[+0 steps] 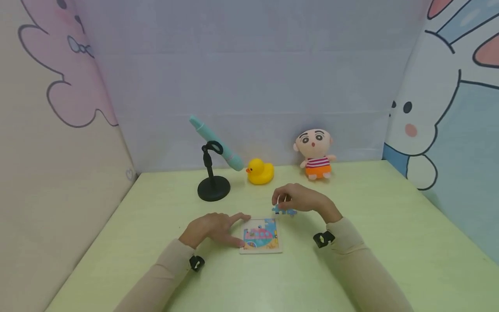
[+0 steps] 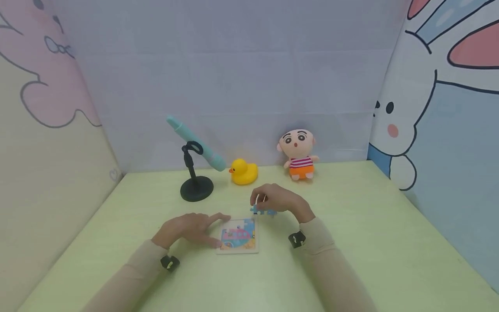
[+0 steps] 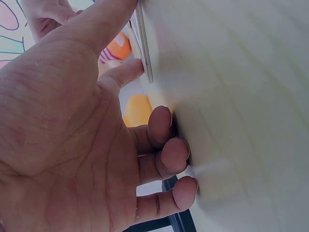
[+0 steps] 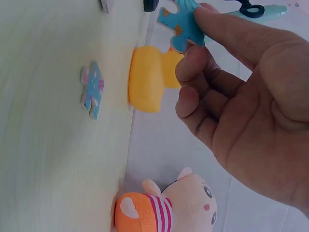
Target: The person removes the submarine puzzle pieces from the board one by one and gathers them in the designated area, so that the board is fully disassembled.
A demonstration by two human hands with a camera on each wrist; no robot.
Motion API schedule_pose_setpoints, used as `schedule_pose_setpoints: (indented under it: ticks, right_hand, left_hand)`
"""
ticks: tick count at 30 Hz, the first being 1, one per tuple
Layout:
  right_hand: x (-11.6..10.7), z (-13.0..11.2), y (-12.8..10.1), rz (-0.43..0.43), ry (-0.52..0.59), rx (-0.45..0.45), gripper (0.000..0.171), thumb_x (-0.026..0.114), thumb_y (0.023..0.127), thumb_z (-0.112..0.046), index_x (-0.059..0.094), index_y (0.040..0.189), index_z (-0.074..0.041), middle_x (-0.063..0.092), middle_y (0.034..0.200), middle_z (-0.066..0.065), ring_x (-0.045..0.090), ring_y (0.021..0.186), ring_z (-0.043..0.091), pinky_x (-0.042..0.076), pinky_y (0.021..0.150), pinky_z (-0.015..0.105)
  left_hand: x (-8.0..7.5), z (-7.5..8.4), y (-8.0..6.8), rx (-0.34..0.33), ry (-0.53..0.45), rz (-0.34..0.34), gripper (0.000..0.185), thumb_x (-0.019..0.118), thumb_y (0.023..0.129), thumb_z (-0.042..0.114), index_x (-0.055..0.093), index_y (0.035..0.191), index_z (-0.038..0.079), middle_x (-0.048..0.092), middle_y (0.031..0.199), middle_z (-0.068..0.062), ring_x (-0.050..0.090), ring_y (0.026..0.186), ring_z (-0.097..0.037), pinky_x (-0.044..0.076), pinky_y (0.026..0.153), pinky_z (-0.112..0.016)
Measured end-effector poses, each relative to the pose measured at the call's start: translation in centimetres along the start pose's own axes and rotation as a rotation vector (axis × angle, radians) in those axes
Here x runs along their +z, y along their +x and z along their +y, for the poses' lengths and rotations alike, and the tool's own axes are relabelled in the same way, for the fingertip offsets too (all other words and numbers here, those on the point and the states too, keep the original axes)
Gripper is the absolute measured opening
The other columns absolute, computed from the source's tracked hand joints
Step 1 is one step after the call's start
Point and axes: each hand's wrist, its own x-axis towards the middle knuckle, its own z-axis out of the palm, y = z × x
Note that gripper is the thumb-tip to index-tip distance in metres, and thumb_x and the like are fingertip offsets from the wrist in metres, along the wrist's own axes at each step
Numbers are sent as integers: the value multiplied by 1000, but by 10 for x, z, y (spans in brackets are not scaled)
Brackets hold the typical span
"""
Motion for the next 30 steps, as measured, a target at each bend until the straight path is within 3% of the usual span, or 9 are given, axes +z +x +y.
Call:
schedule_pose_setpoints:
  ticks: [7, 20, 30]
  right_hand:
    - [-9, 17, -9, -3, 25, 31, 9, 66, 97, -13, 68, 105, -15, 63, 87, 1, 56, 78, 19, 46, 69, 31]
    - [-27, 40, -30, 7, 12, 51, 16, 61, 98, -5, 71, 111, -2, 65, 84, 5, 59, 73, 19, 50, 68, 31]
    - [-26, 60, -35, -4, -34, 97, 18, 62, 96, -3, 70, 112, -4, 65, 86, 4, 58, 73, 15, 49, 66, 30]
  left_hand:
    - [1, -2, -2, 12, -5, -1, 80, 68, 84, 66, 32, 151, 42, 61, 102, -3, 56, 89, -20, 47, 82, -41]
    - [-3, 1, 0, 25, 24, 9, 79, 67, 85, 66, 32, 151, 42, 61, 101, -3, 56, 90, -19, 47, 82, -40]
    - [-2, 2, -2, 14, 5, -3, 80, 66, 85, 66, 31, 152, 40, 60, 103, -4, 55, 89, -20, 47, 83, -41]
